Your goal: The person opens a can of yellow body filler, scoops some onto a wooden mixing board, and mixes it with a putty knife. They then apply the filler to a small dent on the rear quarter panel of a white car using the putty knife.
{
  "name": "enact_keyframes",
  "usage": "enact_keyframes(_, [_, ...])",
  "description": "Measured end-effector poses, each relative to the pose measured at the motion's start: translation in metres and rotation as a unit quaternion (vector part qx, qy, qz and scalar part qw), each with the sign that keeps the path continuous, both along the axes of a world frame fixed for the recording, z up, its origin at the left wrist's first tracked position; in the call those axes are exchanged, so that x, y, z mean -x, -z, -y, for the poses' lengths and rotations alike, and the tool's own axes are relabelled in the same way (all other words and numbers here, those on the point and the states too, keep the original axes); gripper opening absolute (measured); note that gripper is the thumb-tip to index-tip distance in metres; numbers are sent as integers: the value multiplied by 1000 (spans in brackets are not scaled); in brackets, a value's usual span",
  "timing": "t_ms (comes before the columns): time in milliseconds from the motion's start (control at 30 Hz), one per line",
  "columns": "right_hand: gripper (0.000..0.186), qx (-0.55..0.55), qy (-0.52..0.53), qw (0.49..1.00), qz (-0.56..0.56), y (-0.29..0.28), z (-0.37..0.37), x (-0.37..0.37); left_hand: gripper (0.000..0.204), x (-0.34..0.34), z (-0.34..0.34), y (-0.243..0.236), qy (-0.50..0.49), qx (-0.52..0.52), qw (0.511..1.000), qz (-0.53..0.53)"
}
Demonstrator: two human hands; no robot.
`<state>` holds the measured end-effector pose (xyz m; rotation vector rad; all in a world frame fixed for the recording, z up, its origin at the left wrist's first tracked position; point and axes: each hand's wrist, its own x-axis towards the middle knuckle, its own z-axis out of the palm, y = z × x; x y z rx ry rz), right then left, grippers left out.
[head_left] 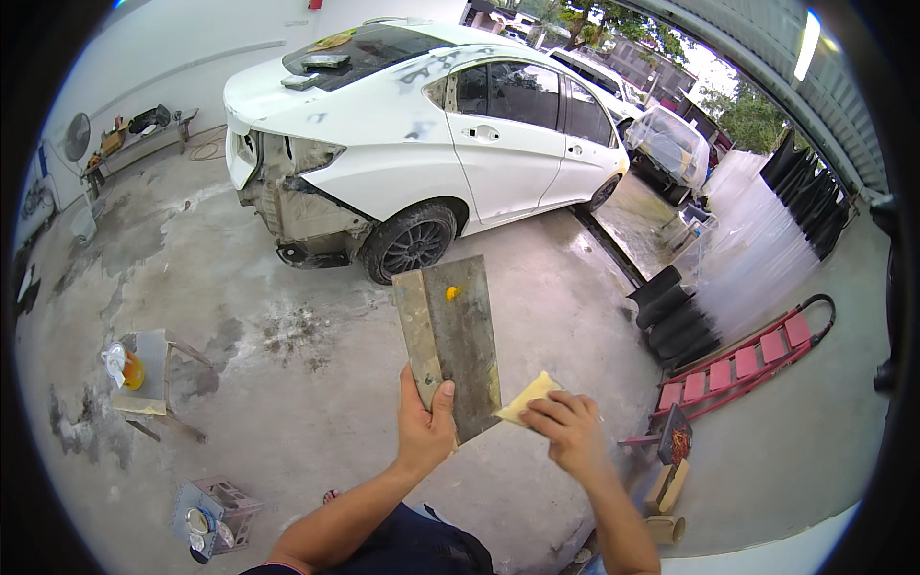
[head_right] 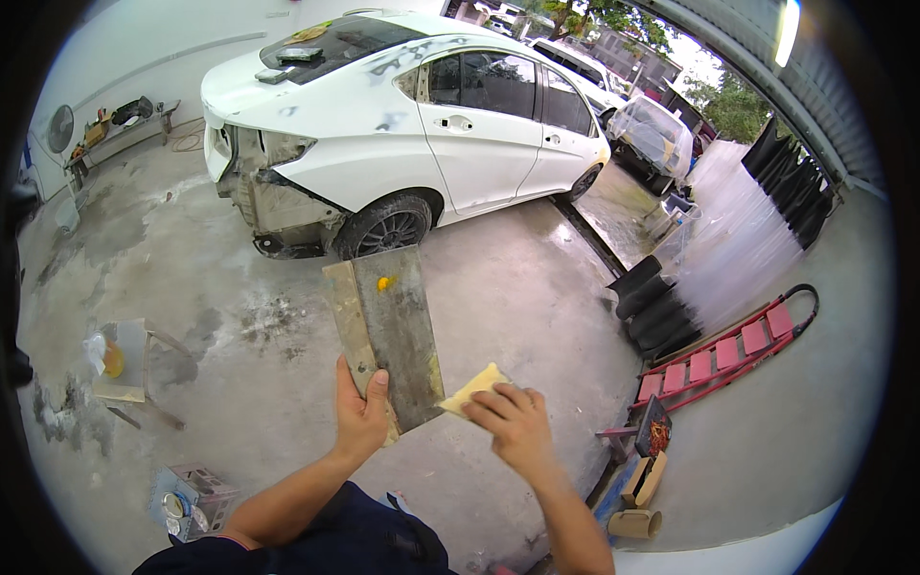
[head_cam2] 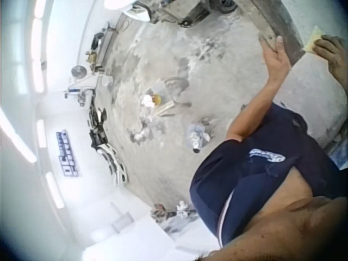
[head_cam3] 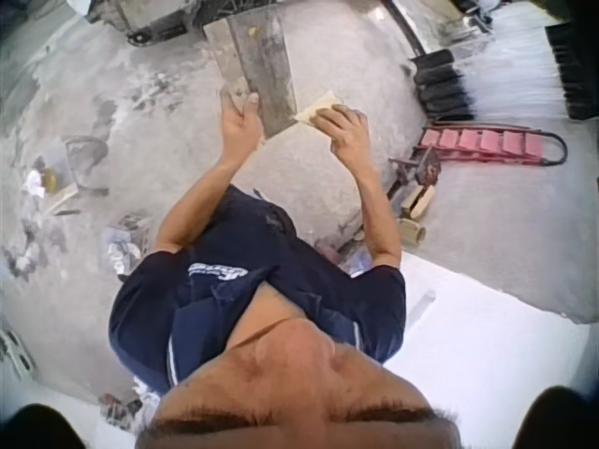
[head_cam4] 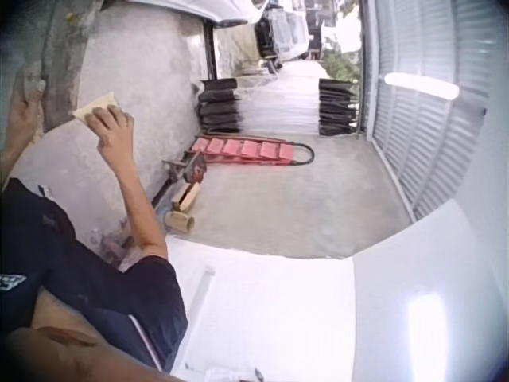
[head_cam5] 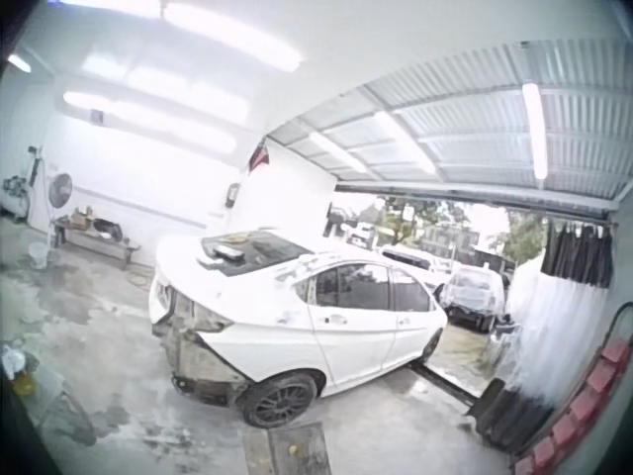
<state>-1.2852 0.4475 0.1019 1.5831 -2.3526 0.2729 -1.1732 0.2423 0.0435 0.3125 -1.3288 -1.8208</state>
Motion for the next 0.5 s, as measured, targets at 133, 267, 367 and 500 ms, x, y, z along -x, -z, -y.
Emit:
enact_keyframes(133, [56, 156, -87, 983, 39, -1, 19, -13, 43, 1, 3, 14, -4, -40, 999, 10])
enact_keyframes(267, [66, 189, -116, 951, 216, 25, 27, -25, 41, 6, 2, 24, 61, -250, 965, -54])
enact_keyframes(367, [61, 122, -65, 989, 60, 33, 2, -1, 39, 3, 9, 27, 85, -312, 946, -15])
enact_keyframes(500, [52, 186, 29, 966, 179, 43, -10, -7, 38, 3, 10, 26, 93, -327, 940, -26])
